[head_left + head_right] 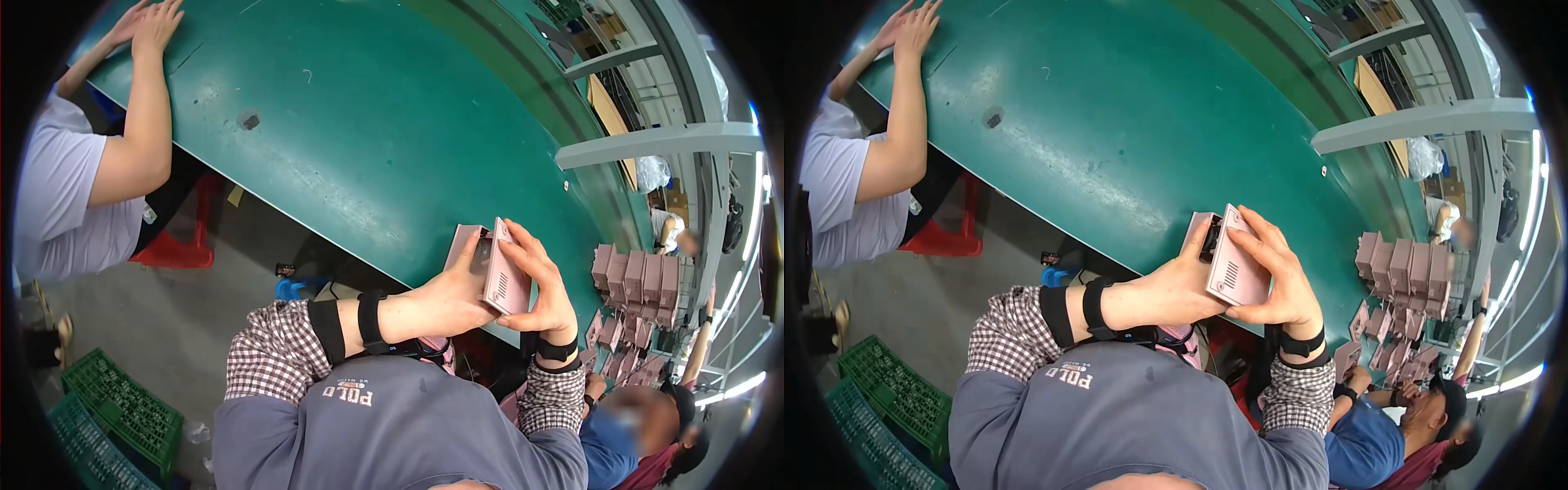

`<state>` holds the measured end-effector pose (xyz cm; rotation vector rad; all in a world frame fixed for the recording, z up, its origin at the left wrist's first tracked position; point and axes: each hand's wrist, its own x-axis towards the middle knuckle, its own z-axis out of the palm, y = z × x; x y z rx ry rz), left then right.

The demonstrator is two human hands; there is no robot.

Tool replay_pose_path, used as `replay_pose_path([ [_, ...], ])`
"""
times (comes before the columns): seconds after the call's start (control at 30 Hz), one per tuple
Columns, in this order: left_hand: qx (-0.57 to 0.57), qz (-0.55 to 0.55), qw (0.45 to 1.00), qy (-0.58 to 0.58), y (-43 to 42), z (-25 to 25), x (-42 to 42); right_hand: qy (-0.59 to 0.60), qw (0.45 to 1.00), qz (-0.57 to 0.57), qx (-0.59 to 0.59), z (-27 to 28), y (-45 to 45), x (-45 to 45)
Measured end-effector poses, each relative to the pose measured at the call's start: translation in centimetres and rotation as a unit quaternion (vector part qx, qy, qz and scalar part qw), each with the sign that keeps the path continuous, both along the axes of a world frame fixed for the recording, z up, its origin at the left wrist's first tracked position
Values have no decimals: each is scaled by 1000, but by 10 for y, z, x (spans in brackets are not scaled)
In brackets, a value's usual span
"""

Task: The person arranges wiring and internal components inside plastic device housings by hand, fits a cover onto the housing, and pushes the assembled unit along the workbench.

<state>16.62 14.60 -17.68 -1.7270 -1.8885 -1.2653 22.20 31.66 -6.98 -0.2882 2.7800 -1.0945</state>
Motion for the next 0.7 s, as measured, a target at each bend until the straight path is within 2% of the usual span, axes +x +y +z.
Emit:
replay_pose_path([
  [0.13,24,-51,997,-49,-9,7,-8,-6,1000,0,13,-5,3,-3],
  [0.47,54,-17,998,35,-10,6,-16,-7,1000,-27,-13,-10,3,-3],
  [0.7,16,-20,998,65,-10,4,-17,-9,998,-41,-43,-12,5,-3],
])
